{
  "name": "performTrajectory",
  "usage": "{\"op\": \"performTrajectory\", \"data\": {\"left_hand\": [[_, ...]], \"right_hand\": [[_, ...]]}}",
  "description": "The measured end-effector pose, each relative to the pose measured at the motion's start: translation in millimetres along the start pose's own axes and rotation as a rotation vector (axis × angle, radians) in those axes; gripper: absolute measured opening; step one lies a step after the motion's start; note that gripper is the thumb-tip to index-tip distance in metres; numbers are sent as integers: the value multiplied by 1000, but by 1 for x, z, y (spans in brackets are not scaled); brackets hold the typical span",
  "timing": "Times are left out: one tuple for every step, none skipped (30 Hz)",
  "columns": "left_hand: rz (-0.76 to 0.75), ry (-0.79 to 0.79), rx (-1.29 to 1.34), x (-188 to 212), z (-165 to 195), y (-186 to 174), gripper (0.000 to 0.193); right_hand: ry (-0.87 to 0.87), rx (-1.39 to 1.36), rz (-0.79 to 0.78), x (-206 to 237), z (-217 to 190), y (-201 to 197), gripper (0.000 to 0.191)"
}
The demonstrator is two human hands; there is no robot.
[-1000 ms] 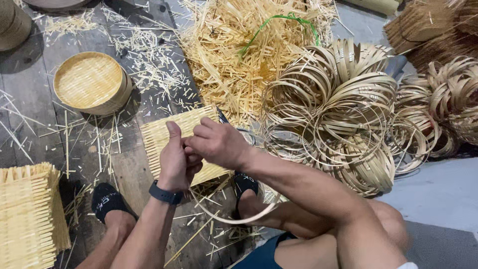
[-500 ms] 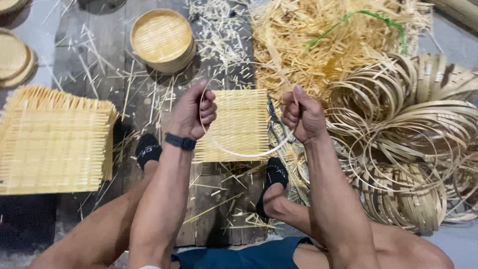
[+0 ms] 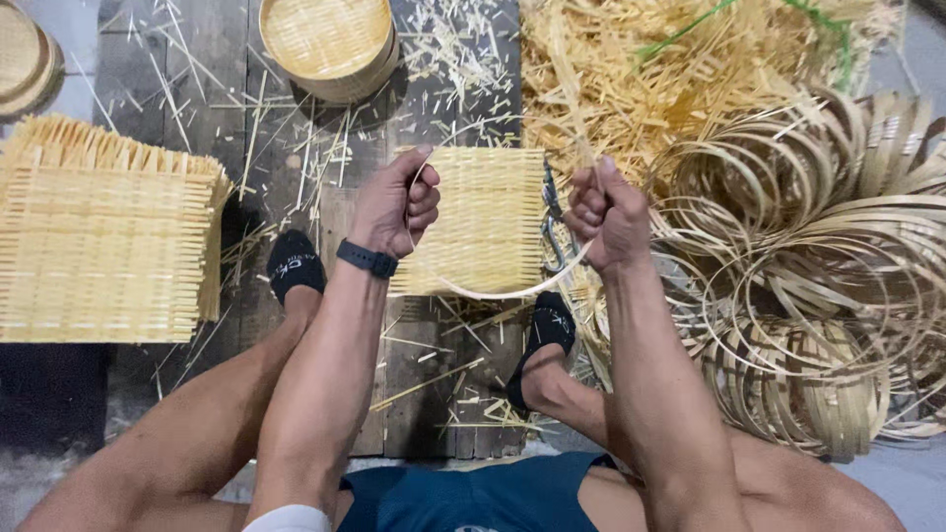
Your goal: The person sits on the floor assembling round bamboo steamer baskets. They fit a woven bamboo mat into a wooden rim, press a wooden block into the ring to seat it, trim excess bamboo strips with shears, and set finished baskets aside with completed stacks.
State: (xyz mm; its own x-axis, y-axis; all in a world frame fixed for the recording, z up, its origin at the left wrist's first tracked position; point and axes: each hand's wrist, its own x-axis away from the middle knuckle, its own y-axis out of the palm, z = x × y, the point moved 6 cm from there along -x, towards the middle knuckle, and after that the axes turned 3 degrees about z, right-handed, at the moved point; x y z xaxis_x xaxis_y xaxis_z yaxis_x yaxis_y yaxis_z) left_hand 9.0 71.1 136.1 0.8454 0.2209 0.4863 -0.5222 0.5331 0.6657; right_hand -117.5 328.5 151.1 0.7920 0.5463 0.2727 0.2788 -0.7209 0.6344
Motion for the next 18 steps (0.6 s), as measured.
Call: {"op": "performTrajectory", "data": {"left_hand": [[-21, 9, 7, -1, -2, -1, 34], [39, 25, 22, -2, -5, -9, 32], [99, 41, 37, -4, -9, -19, 31], [158, 57, 52, -6, -13, -30, 31], [222, 104, 70, -8, -17, -42, 25], [285, 153, 88, -11, -21, -56, 20], [349, 200, 106, -15, -25, -71, 15], [410, 275, -56, -19, -26, -83, 14], [471, 347, -219, -24, -27, -95, 15], [529, 415, -386, -27, -28, -104, 19], [591, 552, -666, -27, -24, -109, 19], [646, 685, -952, -26, -21, -110, 18], [690, 808, -1246, -24, -20, -107, 18], [674, 795, -1278, -26, -22, -110, 18], [657, 782, -1309, -27, -24, -111, 18], [638, 763, -1340, -29, -25, -112, 18], [672, 624, -1322, -32, -28, -121, 17], [704, 485, -1300, -34, -31, -128, 17]], "right_hand": [[28, 54, 24, -3, 4, -5, 42], [56, 108, 49, -5, 8, -10, 42], [84, 162, 73, -8, 13, -15, 43], [52, 350, 85, -11, 16, -19, 34], [18, 538, 92, -15, 20, -22, 28], [-18, 727, 96, -19, 26, -24, 26], [-4, 732, 167, -23, 36, -31, 25], [10, 739, 237, -28, 47, -38, 24], [26, 747, 306, -33, 59, -45, 23], [29, 857, 356, -38, 70, -50, 25], [33, 966, 404, -43, 80, -57, 26], [36, 1074, 451, -46, 90, -63, 27], [-91, 1175, 412, -50, 95, -62, 25], [-222, 1271, 367, -52, 99, -60, 23], [-358, 1362, 318, -53, 103, -59, 21], [-329, 1354, 327, -54, 109, -66, 20], [-298, 1347, 337, -55, 114, -72, 19], [-266, 1341, 347, -55, 117, -77, 19]]}}
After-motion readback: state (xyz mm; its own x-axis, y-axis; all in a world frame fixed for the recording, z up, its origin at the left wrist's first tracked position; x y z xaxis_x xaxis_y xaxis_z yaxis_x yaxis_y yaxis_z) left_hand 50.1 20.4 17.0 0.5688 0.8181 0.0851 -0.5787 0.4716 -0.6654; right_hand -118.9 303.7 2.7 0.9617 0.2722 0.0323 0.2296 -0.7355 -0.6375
